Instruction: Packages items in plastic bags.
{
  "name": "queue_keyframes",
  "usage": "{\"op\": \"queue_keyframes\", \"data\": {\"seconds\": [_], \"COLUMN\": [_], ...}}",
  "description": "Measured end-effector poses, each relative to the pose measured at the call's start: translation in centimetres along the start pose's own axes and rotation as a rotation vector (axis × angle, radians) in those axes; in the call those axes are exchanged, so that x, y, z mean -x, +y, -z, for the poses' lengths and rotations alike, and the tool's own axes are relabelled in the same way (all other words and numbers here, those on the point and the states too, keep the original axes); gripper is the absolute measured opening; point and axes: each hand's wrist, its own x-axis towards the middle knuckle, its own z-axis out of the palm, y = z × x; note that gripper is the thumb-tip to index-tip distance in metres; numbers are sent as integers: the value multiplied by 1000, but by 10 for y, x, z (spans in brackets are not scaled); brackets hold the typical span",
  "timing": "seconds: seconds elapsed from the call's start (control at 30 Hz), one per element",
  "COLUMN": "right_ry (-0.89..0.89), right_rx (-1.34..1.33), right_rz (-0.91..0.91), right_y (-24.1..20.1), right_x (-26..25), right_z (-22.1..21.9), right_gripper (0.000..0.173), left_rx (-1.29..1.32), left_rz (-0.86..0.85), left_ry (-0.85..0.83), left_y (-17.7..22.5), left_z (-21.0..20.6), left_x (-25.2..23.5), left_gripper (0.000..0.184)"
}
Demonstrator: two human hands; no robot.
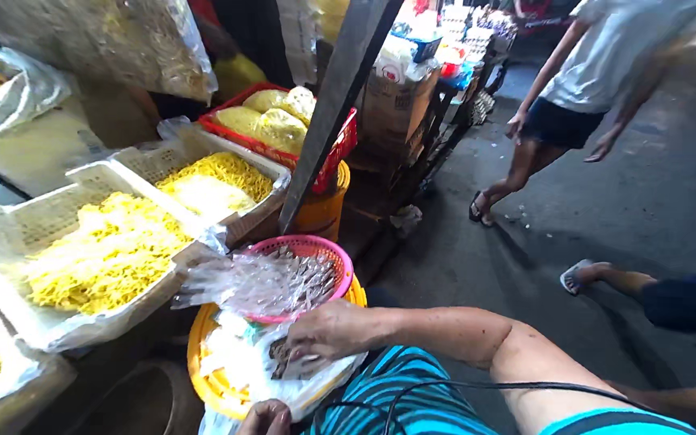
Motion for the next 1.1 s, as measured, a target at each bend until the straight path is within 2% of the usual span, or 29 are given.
{"op": "queue_keyframes", "data": {"seconds": [0.13,0.27,0.4,0.57,0.8,0.87,0.97,1.1], "right_ry": [50,73,69,45,135,139,146,136], "right_rx": [-99,-212,-212,-187,-189,-190,-184,-171], "right_rz": [-32,-138,-190,-202,-192,-204,-220,-208], "right_y": [5,10,27,41,43,43,44,44], "right_x": [6,15,29,46,46,47,49,50], "right_z": [-8,-19,-26,-34,-29,-30,-35,-45], "right_gripper": [21,28,28,28,23,21,21,24], "left_rx": [-141,-236,-179,-139,-175,-149,-119,-91], "left_rz": [-30,94,216,220,234,234,221,212], "left_ry": [115,116,103,145,154,152,196,259], "left_y": [1,8,-5,-12,-10,-14,-24,-28], "left_z": [1,1,21,25,14,19,29,38], "left_x": [10,10,14,24,16,16,21,30], "left_gripper": [19,28,18,4,33,29,13,5]}}
